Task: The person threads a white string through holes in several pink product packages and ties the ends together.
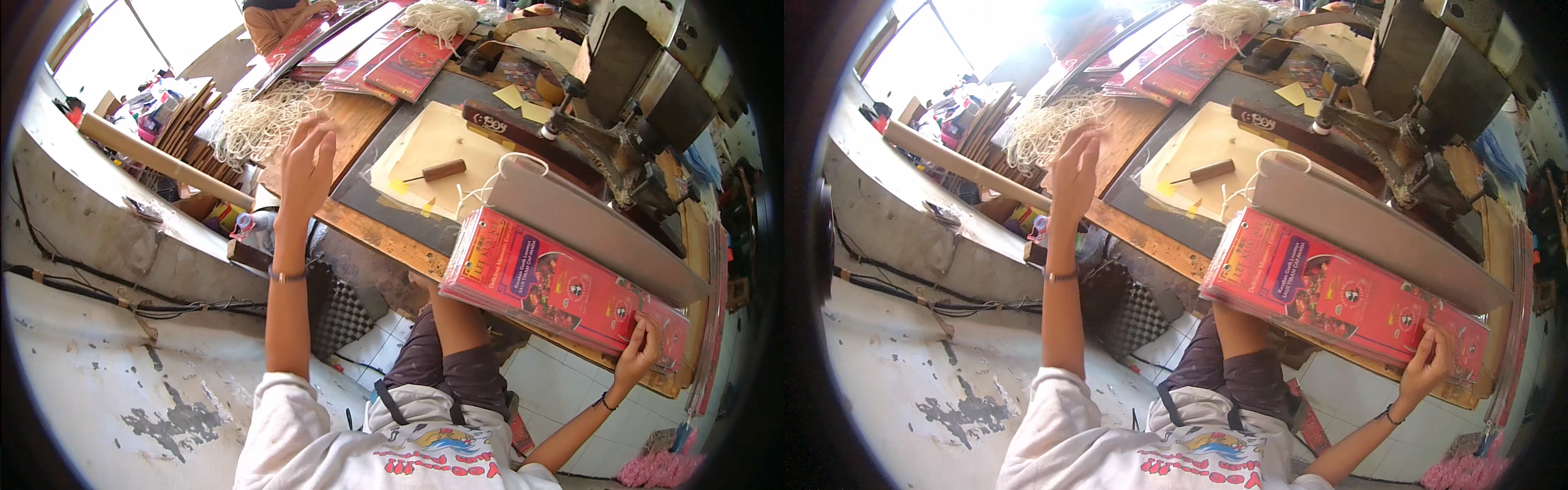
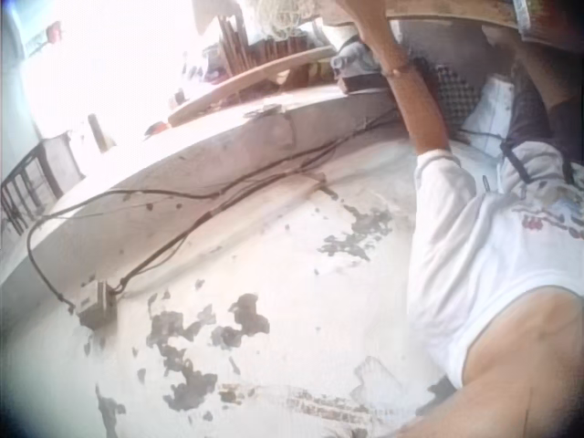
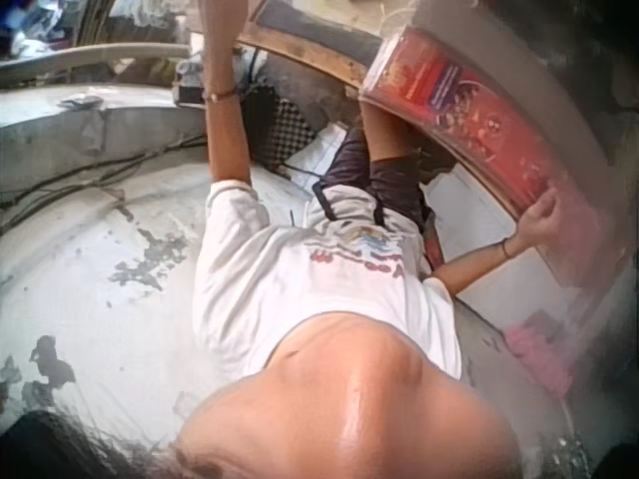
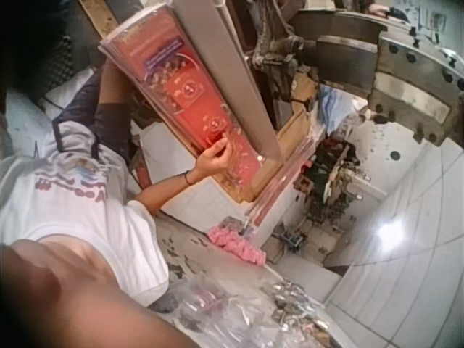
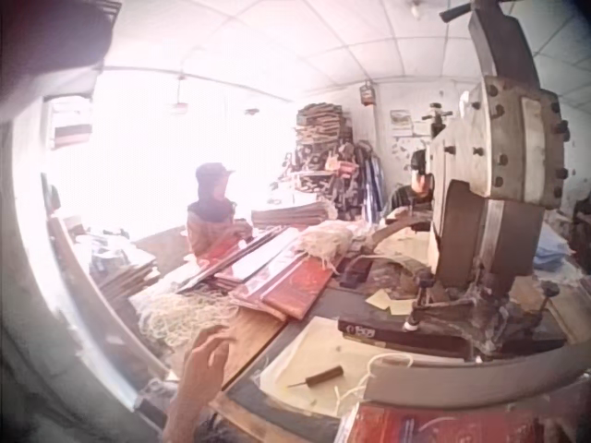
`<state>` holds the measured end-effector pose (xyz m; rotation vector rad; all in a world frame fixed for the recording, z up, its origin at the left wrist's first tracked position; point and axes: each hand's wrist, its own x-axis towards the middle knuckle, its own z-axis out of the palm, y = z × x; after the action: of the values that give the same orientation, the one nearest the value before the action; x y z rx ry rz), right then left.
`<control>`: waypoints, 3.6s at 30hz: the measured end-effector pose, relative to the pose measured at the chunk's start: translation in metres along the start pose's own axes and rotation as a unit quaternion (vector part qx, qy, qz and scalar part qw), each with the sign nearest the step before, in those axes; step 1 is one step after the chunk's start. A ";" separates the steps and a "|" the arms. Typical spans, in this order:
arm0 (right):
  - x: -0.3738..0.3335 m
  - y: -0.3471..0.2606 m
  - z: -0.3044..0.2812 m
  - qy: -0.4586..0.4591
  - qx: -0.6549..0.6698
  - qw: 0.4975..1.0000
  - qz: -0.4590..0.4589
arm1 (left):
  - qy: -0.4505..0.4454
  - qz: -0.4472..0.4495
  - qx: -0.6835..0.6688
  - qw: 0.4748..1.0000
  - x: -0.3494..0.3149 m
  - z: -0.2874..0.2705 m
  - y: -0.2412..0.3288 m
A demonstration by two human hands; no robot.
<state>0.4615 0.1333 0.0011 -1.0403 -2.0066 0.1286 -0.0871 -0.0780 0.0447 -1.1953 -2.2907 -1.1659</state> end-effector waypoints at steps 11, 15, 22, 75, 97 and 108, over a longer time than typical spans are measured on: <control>-0.001 0.010 0.000 -0.015 -0.002 1.000 -0.009 | -0.173 -0.027 0.087 0.981 0.015 0.030 -0.049; -0.005 0.015 0.001 -0.015 0.031 0.999 0.018 | 0.047 0.115 0.265 0.956 0.016 0.029 -0.056; 0.010 0.020 -0.023 -0.074 0.045 0.996 0.037 | -0.081 -0.044 0.151 0.984 0.039 0.046 -0.066; -0.033 -0.049 -0.125 -0.072 0.362 0.918 0.147 | -0.205 0.137 -0.206 0.947 -0.100 0.036 0.146; 0.015 -0.161 -0.002 -0.259 0.442 0.859 0.011 | -0.069 0.173 -0.116 0.976 -0.169 0.029 0.152; -0.066 -0.150 0.005 -0.460 0.361 0.809 0.053 | -0.181 -0.176 -0.670 0.698 -0.244 0.006 0.174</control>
<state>0.3842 -0.0097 0.0210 -0.5898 -2.3468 1.5913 0.1984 -0.1495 -0.0107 -1.3933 -1.6505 -3.2949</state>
